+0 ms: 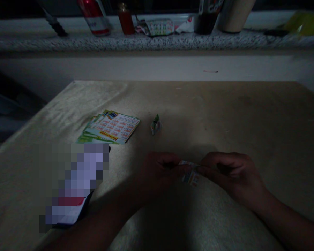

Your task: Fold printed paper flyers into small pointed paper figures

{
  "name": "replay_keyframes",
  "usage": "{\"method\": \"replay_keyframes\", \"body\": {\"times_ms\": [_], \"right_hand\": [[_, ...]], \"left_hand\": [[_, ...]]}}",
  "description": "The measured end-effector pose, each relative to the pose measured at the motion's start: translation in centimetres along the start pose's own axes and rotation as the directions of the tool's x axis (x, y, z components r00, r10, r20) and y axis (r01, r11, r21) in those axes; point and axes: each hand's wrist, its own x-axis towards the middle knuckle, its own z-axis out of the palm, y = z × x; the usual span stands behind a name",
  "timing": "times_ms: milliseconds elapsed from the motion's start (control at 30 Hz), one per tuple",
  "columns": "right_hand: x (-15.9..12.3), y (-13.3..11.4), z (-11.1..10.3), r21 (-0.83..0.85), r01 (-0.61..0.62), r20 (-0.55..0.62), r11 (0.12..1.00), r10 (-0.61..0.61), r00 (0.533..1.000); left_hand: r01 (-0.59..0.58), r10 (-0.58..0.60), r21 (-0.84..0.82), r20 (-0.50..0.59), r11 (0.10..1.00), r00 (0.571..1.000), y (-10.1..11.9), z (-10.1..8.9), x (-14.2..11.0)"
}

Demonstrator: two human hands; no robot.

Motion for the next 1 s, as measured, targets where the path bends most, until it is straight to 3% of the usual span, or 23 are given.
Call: {"method": "replay_keyframes", "body": {"times_ms": [300, 433, 600, 700, 767, 867, 1000], "right_hand": [[0.2, -0.1, -0.2, 0.097, -0.063, -0.049, 0.993, 0.068, 0.996], [0.1, 0.2, -0.1, 0.171, -0.105, 0.001, 0.98, 0.106, 0.994], [-0.3, 0.6, 0.4, 0.153, -0.166, 0.142, 0.974, 0.144, 0.979], [-0.4, 0.7, 0.3, 0.079, -0.1, 0.152, 0.992, 0.087, 0.984], [-0.3, 0.7, 0.0, 0.012, -0.037, 0.129, 0.999, 0.036, 0.991], [0.0, 0.9, -0.4, -0.161, 0.05, 0.153, 0.986, -0.025, 0.988], [0.4, 1.3, -0.6, -0.358, 0.237, 0.214, 0.903, -0.168, 0.962]], "left_hand": [[0.096, -0.098, -0.11, -0.009, 0.989, 0.995, 0.2, 0.1, 0.1], [0.078, -0.082, -0.091, -0.037, 0.993, 0.996, 0.3, -0.1, 0.2], [0.007, -0.051, -0.245, -0.174, 0.969, 0.983, 0.1, 0.0, 0.4], [-0.009, -0.025, -0.25, -0.136, 0.968, 0.99, -0.1, 0.1, 0.3], [-0.005, -0.005, -0.157, -0.067, 0.988, 0.998, -0.3, 0.2, 0.3], [-0.043, 0.046, 0.136, -0.014, 0.99, 0.999, -0.6, 0.2, 0.3], [-0.244, 0.271, 0.544, 0.032, 0.803, 0.962, -0.8, -0.2, 0.3]]}}
